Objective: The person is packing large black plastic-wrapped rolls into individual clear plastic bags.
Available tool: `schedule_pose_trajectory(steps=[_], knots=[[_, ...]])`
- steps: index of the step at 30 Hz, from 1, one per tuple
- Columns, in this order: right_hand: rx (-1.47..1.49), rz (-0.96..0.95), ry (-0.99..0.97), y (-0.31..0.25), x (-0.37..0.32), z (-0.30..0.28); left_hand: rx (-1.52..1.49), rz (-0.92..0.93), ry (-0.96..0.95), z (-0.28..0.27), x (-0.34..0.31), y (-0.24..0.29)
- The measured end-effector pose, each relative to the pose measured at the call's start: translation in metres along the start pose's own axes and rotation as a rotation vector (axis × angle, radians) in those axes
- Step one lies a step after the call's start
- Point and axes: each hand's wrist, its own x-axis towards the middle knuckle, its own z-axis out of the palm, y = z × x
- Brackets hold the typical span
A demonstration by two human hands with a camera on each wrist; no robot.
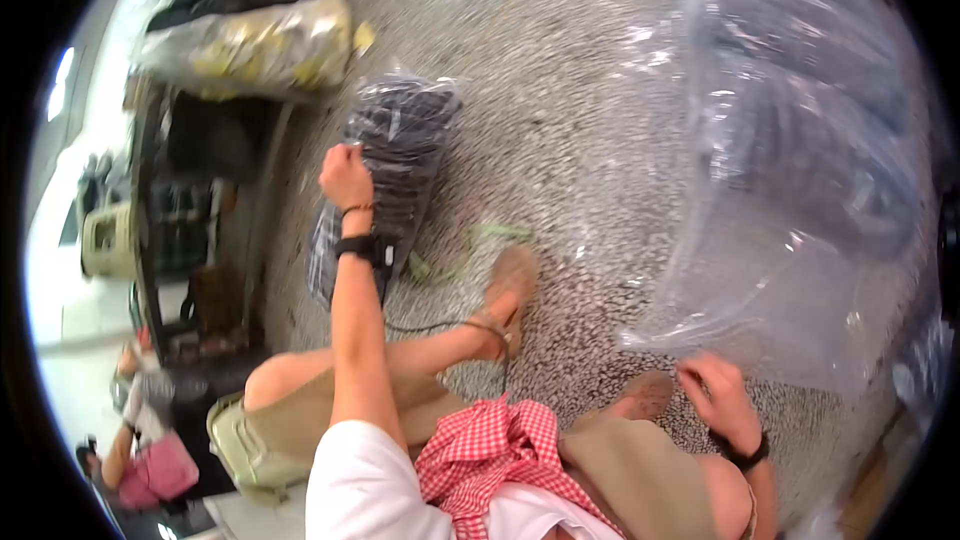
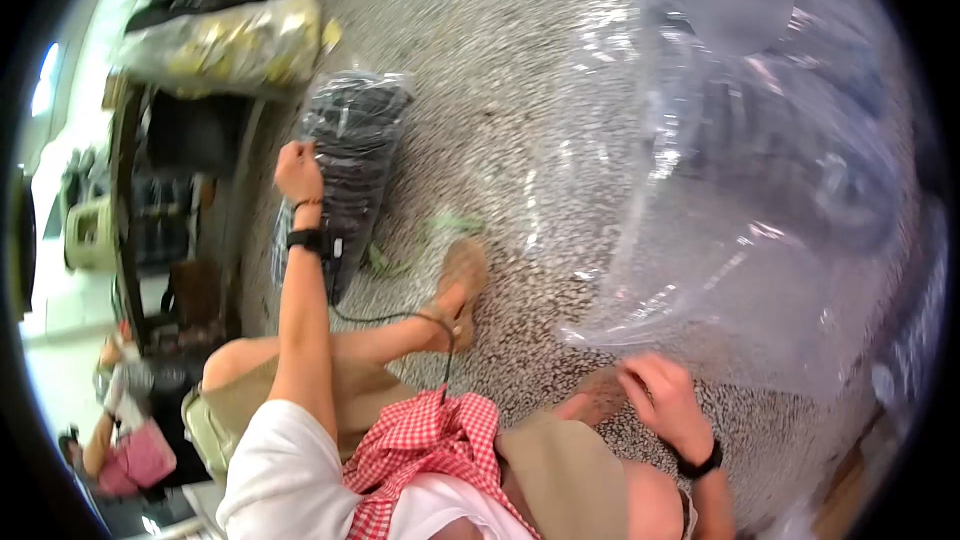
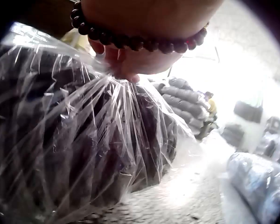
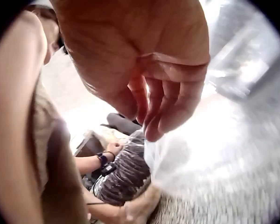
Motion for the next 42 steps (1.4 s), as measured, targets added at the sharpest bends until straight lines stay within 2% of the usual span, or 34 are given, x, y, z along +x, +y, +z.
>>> schedule_pose_trajectory(steps=[2, 4, 7, 9, 10, 12, 14, 15, 16, 17, 18, 20, 22, 23, 24, 25, 26, 27, 29, 30, 31, 32, 33, 34, 35, 36, 37, 38, 40, 41, 42], knots=[[-0.317, -0.393, 0.146, -0.032, 0.051, -0.029, -0.159, 0.086, 0.100, -0.018, 0.029, 0.060], [-0.575, -0.748, 0.413, -0.078, 0.100, -0.056, -0.270, 0.271, 0.209, -0.049, 0.064, 0.130], [-0.825, -0.974, 0.826, -0.140, 0.161, -0.087, -0.502, 0.437, 0.407, -0.101, 0.104, 0.238], [-0.990, -0.974, 0.932, -0.168, 0.178, -0.113, -0.651, 0.584, 0.514, -0.137, 0.113, 0.307], [-1.086, -0.866, 0.919, -0.165, 0.182, -0.126, -0.720, 0.677, 0.547, -0.152, 0.114, 0.339], [-1.535, -0.427, 1.179, -0.158, 0.149, -0.152, -0.952, 0.805, 0.602, -0.191, 0.106, 0.409], [-1.659, -0.006, 1.058, -0.185, 0.066, -0.170, -1.251, 0.974, 0.587, -0.205, 0.084, 0.461], [-1.453, -0.110, 1.171, -0.151, 0.036, -0.178, -1.408, 1.123, 0.541, -0.214, 0.061, 0.486], [-1.659, -0.009, 1.106, -0.182, -0.005, -0.175, -1.462, 1.084, 0.418, -0.246, 0.034, 0.506], [-1.709, 0.067, 1.112, -0.170, -0.041, -0.172, -1.448, 1.150, 0.416, -0.264, 0.009, 0.523], [-1.640, 0.109, 1.125, -0.158, -0.077, -0.164, -1.445, 1.218, 0.406, -0.277, -0.013, 0.531], [-1.504, 0.261, 1.157, -0.126, -0.158, -0.139, -1.647, 1.251, 0.247, -0.286, -0.066, 0.524], [-1.188, 0.483, 1.261, -0.104, -0.249, -0.081, -1.748, 1.427, 0.001, -0.270, -0.124, 0.497], [-1.042, 0.623, 1.259, -0.108, -0.285, -0.049, -1.685, 1.557, 0.013, -0.254, -0.152, 0.478], [-0.886, 0.754, 1.255, -0.118, -0.319, -0.015, -1.511, 1.770, -0.003, -0.236, -0.172, 0.458], [-0.729, 0.888, 1.276, -0.130, -0.360, 0.021, -1.367, 1.875, -0.017, -0.210, -0.197, 0.440], [-0.560, 1.012, 1.293, -0.141, -0.388, 0.051, -1.149, 1.849, -0.025, -0.186, -0.211, 0.436], [-0.551, 1.054, 1.296, -0.155, -0.389, 0.068, -0.933, 1.818, -0.039, -0.166, -0.220, 0.429], [-0.821, 1.130, 1.100, -0.177, -0.380, 0.097, -0.764, 1.709, -0.183, -0.129, -0.217, 0.444], [-0.746, 1.243, 1.027, -0.172, -0.385, 0.112, -0.599, 1.734, -0.127, -0.130, -0.211, 0.454], [-0.671, 1.347, 0.960, -0.160, -0.388, 0.118, -0.439, 1.745, -0.054, -0.132, -0.203, 0.468], [-0.907, 1.343, 0.961, -0.155, -0.381, 0.106, -0.456, 1.777, -0.049, -0.134, -0.199, 0.478], [-1.141, 1.328, 0.943, -0.147, -0.375, 0.091, -0.438, 1.724, -0.095, -0.135, -0.196, 0.485], [-1.113, 1.530, 0.871, -0.126, -0.406, 0.099, -0.419, 1.664, -0.140, -0.136, -0.195, 0.488], [-1.070, 1.683, 0.922, -0.094, -0.446, 0.113, -0.426, 1.683, -0.141, -0.135, -0.196, 0.486], [-0.759, 1.739, 1.049, -0.047, -0.515, 0.142, -0.359, 1.754, -0.179, -0.134, -0.196, 0.482], [-1.127, 1.681, 0.900, -0.028, -0.544, 0.162, -0.287, 1.822, -0.208, -0.134, -0.196, 0.481], [-1.122, 1.687, 0.913, -0.026, -0.552, 0.159, -0.286, 1.828, -0.195, -0.133, -0.200, 0.482], [-0.848, 1.793, 0.813, -0.034, -0.556, 0.150, 0.019, 1.987, -0.142, -0.123, -0.210, 0.474], [-1.046, 1.595, 0.863, -0.040, -0.549, 0.149, 0.124, 1.991, -0.189, -0.117, -0.213, 0.479], [-1.059, 1.595, 0.862, -0.045, -0.539, 0.143, 0.113, 1.984, -0.188, -0.111, -0.214, 0.490]])
